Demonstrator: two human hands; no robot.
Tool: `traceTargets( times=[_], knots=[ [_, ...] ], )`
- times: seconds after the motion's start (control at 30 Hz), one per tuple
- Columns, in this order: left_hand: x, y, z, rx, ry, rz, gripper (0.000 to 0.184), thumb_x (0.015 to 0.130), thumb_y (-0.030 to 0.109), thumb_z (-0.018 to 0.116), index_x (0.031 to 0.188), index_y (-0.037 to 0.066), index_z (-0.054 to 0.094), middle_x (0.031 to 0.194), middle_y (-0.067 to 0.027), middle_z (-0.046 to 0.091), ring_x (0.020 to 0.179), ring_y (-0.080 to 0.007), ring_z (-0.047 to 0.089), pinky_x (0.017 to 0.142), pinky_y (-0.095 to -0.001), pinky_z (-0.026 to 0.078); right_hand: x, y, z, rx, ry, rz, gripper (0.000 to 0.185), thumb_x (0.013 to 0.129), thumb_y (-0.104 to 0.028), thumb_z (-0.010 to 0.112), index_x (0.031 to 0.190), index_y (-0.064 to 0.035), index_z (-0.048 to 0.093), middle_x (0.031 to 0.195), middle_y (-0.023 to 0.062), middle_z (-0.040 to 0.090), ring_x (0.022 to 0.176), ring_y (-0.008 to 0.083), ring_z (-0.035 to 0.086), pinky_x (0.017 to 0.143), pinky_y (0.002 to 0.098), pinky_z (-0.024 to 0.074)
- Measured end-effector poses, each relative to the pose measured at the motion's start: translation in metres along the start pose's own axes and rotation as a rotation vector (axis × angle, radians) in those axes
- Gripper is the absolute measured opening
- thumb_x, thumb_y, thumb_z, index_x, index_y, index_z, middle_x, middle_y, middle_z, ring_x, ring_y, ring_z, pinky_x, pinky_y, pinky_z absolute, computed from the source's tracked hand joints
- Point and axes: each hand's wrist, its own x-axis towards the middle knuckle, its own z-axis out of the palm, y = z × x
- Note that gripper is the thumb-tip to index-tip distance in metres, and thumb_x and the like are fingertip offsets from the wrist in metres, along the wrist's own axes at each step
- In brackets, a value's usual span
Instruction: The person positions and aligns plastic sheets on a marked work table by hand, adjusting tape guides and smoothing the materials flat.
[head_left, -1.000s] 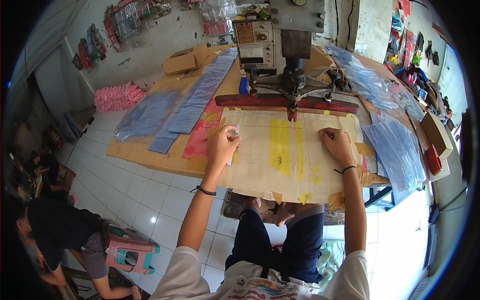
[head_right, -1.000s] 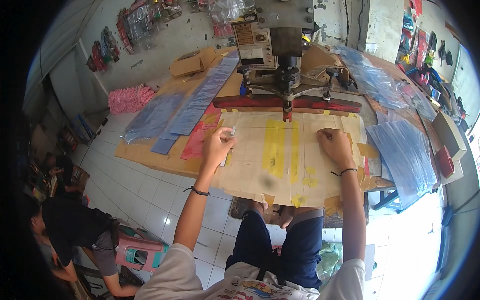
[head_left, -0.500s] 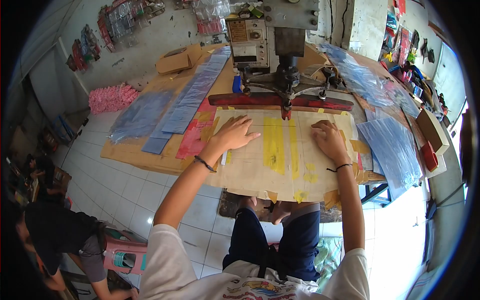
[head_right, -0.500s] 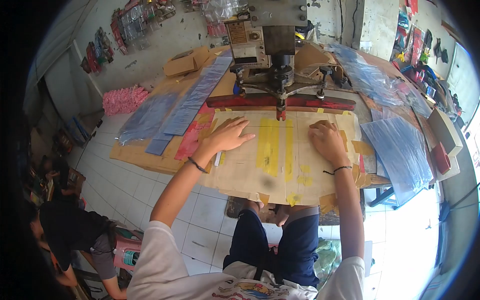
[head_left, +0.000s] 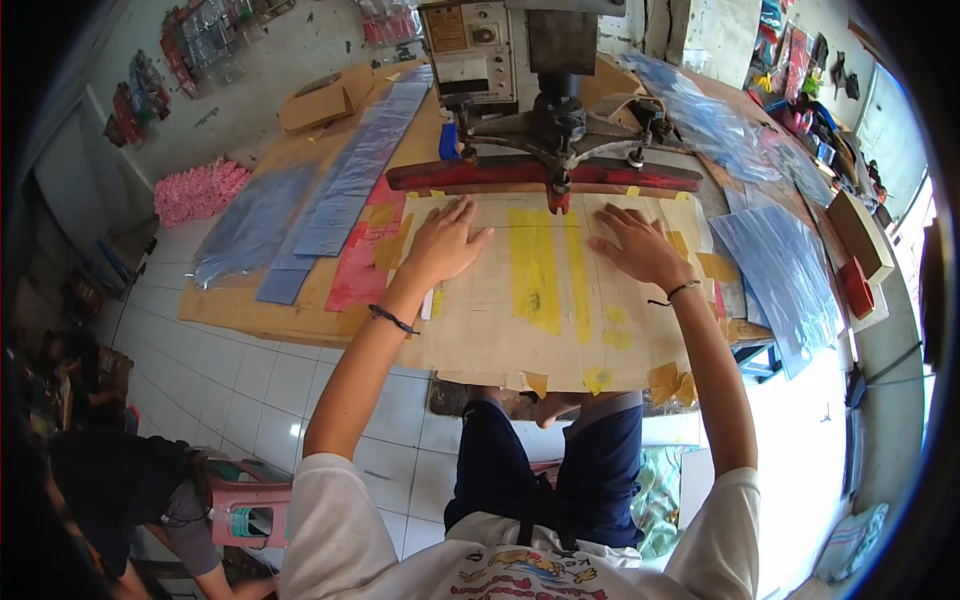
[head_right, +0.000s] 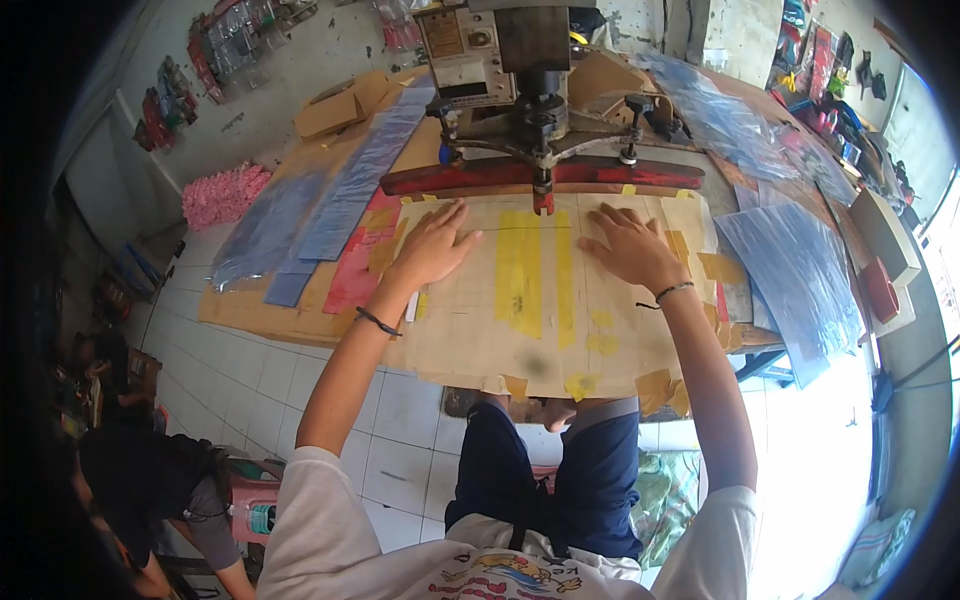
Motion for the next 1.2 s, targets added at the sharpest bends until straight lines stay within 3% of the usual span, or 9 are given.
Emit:
traceTargets(
  times=[0.13, 0.6, 0.83, 0.93, 1.03, 1.13, 1.2],
  knots=[
    [0.0, 0.0, -0.001, 0.012, 0.022, 0.005, 0.071, 0.105, 0.045, 0.044, 0.152, -0.007, 0.037, 0.161, -0.0206, 0.036, 0.149, -0.0331, 0.034, 0.125, -0.0414, 0.025, 0.002, 0.001, 0.015, 0.017, 0.112, -0.012, 0.063, 0.102, -0.055, 0.049, 0.149, -0.0119, 0.051, 0.16, 0.0115, 0.042, 0.147, 0.0307, 0.037, 0.117, 0.0562, 0.0268],
    [-0.002, 0.003, -0.006, -0.033, 0.026, -0.037, 0.072, 0.103, 0.045, 0.048, 0.152, -0.007, 0.039, 0.161, -0.0198, 0.037, 0.149, -0.0344, 0.035, 0.123, -0.0402, 0.028, 0.013, 0.002, 0.017, 0.035, 0.17, 0.023, 0.066, 0.101, -0.057, 0.049, 0.147, -0.0104, 0.053, 0.159, 0.0125, 0.042, 0.149, 0.0329, 0.034, 0.118, 0.0525, 0.0265],
    [-0.003, -0.002, -0.007, -0.093, 0.034, -0.063, 0.068, 0.103, 0.044, 0.051, 0.151, -0.003, 0.042, 0.161, -0.0206, 0.036, 0.15, -0.0333, 0.032, 0.123, -0.0398, 0.028, 0.008, 0.01, 0.02, 0.067, 0.199, -0.031, 0.061, 0.102, -0.052, 0.049, 0.144, -0.0074, 0.055, 0.156, 0.013, 0.046, 0.145, 0.0326, 0.039, 0.116, 0.0511, 0.0292],
    [-0.008, -0.033, -0.007, -0.339, 0.029, 0.055, 0.058, 0.103, 0.037, 0.056, 0.149, 0.002, 0.049, 0.156, -0.0186, 0.046, 0.143, -0.0302, 0.045, 0.118, -0.0382, 0.036, -0.002, 0.012, 0.02, 0.088, 0.228, -0.05, 0.057, 0.102, -0.048, 0.051, 0.14, -0.006, 0.059, 0.154, 0.0137, 0.049, 0.143, 0.0321, 0.042, 0.115, 0.0501, 0.0306],
    [-0.022, -0.045, -0.042, -0.756, -0.21, -0.19, 0.048, 0.101, 0.028, 0.063, 0.141, 0.004, 0.058, 0.148, -0.017, 0.056, 0.135, -0.0281, 0.055, 0.113, -0.0369, 0.041, -0.008, 0.013, 0.015, 0.113, 0.246, -0.028, 0.052, 0.102, -0.044, 0.054, 0.135, -0.0042, 0.063, 0.151, 0.0147, 0.052, 0.141, 0.0319, 0.044, 0.115, 0.0485, 0.0308],
    [-0.027, -0.056, -0.044, -0.606, -0.047, -0.061, 0.039, 0.099, 0.022, 0.066, 0.133, 0.002, 0.065, 0.141, -0.0159, 0.063, 0.127, -0.0259, 0.062, 0.106, -0.0345, 0.046, -0.01, 0.011, 0.01, 0.125, 0.249, -0.017, 0.05, 0.101, -0.041, 0.056, 0.132, -0.003, 0.065, 0.148, 0.0156, 0.055, 0.14, 0.0319, 0.046, 0.115, 0.0475, 0.0306],
    [-0.024, -0.065, -0.037, -0.68, -0.052, -0.041, 0.035, 0.1, 0.02, 0.065, 0.129, 0.001, 0.067, 0.141, -0.016, 0.062, 0.127, -0.0261, 0.062, 0.106, -0.0348, 0.047, -0.01, 0.008, 0.011, 0.116, 0.256, -0.02, 0.049, 0.101, -0.04, 0.058, 0.132, -0.0026, 0.065, 0.147, 0.0159, 0.056, 0.14, 0.0317, 0.047, 0.116, 0.0471, 0.0307]
  ],
)
